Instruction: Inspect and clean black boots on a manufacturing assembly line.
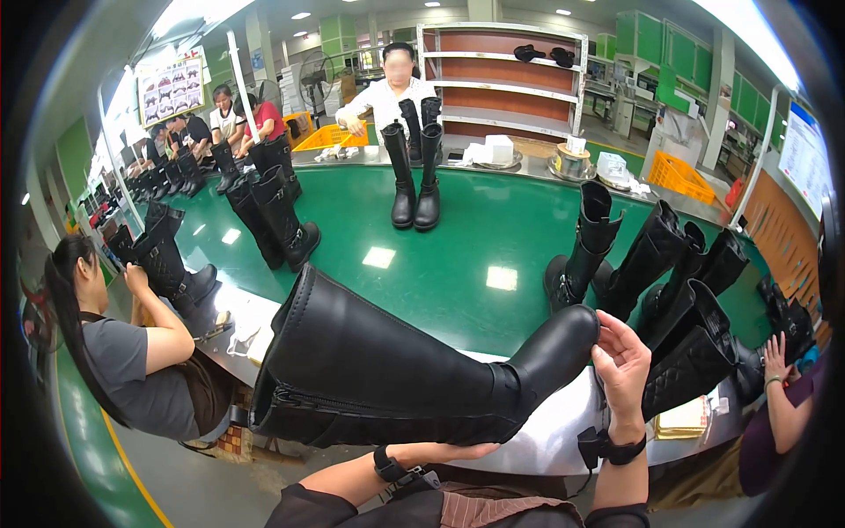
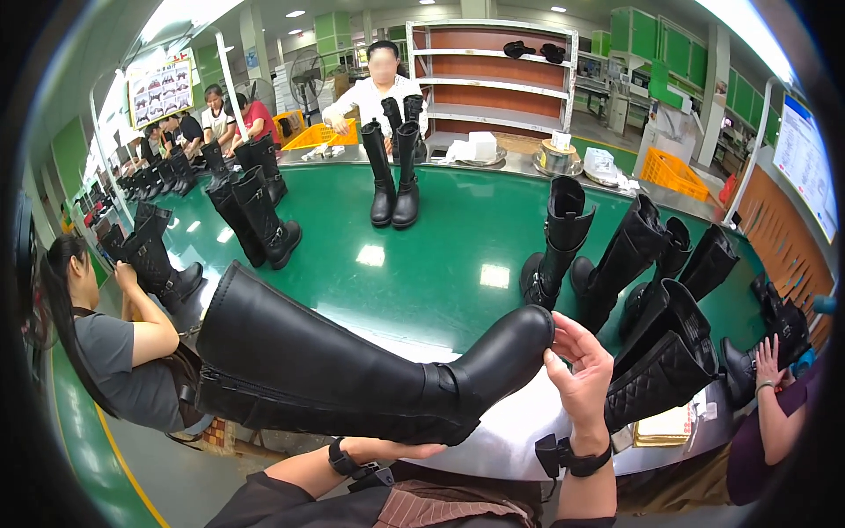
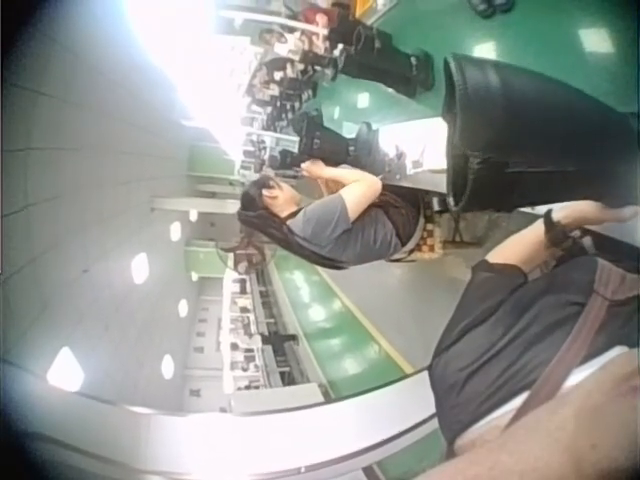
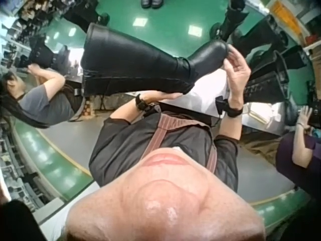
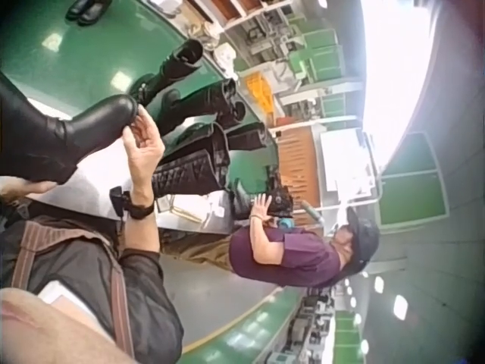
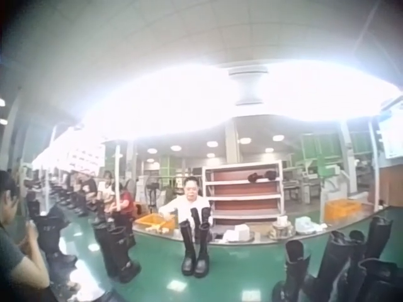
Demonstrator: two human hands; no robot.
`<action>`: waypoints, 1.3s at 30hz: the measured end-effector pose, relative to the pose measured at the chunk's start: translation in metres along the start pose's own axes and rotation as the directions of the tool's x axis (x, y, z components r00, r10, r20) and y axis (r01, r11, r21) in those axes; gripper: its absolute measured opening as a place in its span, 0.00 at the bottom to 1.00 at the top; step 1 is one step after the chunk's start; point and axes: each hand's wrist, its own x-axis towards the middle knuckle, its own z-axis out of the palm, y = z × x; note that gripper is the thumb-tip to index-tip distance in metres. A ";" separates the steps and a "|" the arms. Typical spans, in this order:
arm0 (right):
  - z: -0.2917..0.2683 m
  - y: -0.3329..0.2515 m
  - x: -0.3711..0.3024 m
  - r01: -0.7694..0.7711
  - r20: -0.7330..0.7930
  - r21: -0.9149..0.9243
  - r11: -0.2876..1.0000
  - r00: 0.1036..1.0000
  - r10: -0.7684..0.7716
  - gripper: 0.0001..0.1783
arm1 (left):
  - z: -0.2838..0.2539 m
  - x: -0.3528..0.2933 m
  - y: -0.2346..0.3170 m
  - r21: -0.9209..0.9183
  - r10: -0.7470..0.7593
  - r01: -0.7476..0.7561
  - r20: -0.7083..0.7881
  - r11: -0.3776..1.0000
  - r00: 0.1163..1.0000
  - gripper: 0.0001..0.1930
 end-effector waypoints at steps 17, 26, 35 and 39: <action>-0.028 -0.019 0.008 -0.281 0.263 0.087 0.956 0.932 0.250 0.14 | -0.014 -0.001 -0.002 0.000 -0.059 0.059 -0.001 0.998 0.998 0.30; -0.026 -0.023 0.007 -0.358 0.368 0.019 0.934 0.871 0.326 0.16 | -0.024 -0.005 -0.008 -0.023 -0.081 0.080 -0.029 0.997 0.996 0.30; 0.004 0.012 0.011 -0.321 0.235 -0.078 0.944 0.914 0.331 0.19 | -0.043 -0.016 -0.003 -0.075 -0.200 0.190 -0.150 0.979 0.968 0.34; 0.022 0.034 0.004 -0.254 0.332 -0.165 0.953 0.895 0.296 0.22 | -0.045 0.000 0.021 -0.318 -0.192 0.152 -0.098 0.936 0.977 0.39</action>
